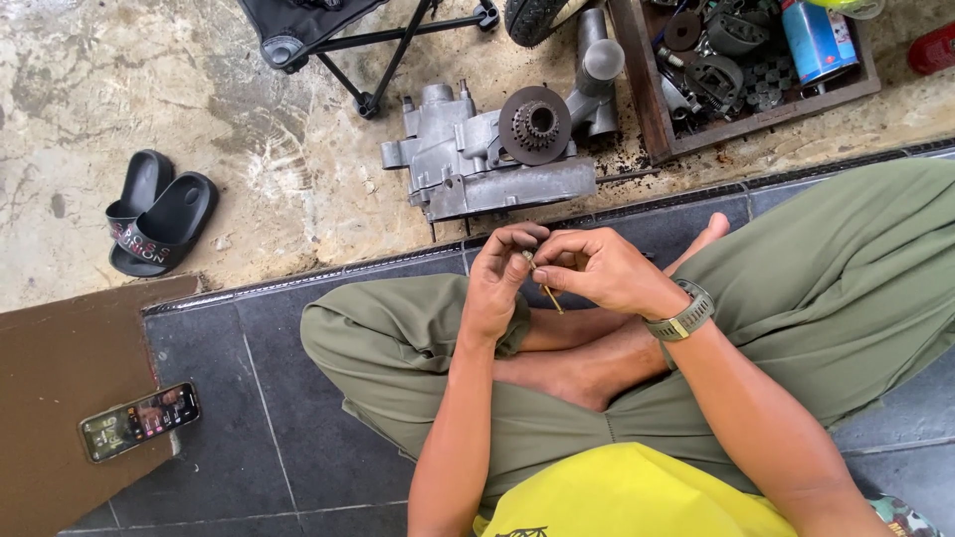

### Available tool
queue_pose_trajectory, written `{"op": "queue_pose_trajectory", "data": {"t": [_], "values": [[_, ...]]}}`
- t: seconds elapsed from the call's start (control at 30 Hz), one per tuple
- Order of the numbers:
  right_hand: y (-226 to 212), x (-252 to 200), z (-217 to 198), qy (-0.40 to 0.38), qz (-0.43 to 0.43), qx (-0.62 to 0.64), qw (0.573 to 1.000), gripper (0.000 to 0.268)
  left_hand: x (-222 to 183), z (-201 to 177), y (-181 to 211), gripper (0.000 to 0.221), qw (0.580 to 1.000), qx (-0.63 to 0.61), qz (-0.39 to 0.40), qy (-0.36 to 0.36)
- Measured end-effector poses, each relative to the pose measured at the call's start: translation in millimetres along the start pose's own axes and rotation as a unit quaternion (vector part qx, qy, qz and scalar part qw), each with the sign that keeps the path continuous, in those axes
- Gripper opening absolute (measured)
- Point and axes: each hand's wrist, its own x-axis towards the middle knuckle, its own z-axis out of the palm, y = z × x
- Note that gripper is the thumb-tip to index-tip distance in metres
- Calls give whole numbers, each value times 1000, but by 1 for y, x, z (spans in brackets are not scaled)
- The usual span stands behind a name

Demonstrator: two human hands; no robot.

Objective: The person sits cross-legged and uses a small metal rod to manipulate a pin or bolt on a disassembled engine casing. They repeatedly insert, adjust, and tap the pin into place while handling the component with both hands.

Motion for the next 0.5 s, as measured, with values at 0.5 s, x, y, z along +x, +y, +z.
{"op": "queue_pose_trajectory", "data": {"t": [0.5], "values": [[-3, 0, 1, 3, -12, -5, 1000, 6, 0, -1, 2, 23, 999, -23, -19, 22]]}}
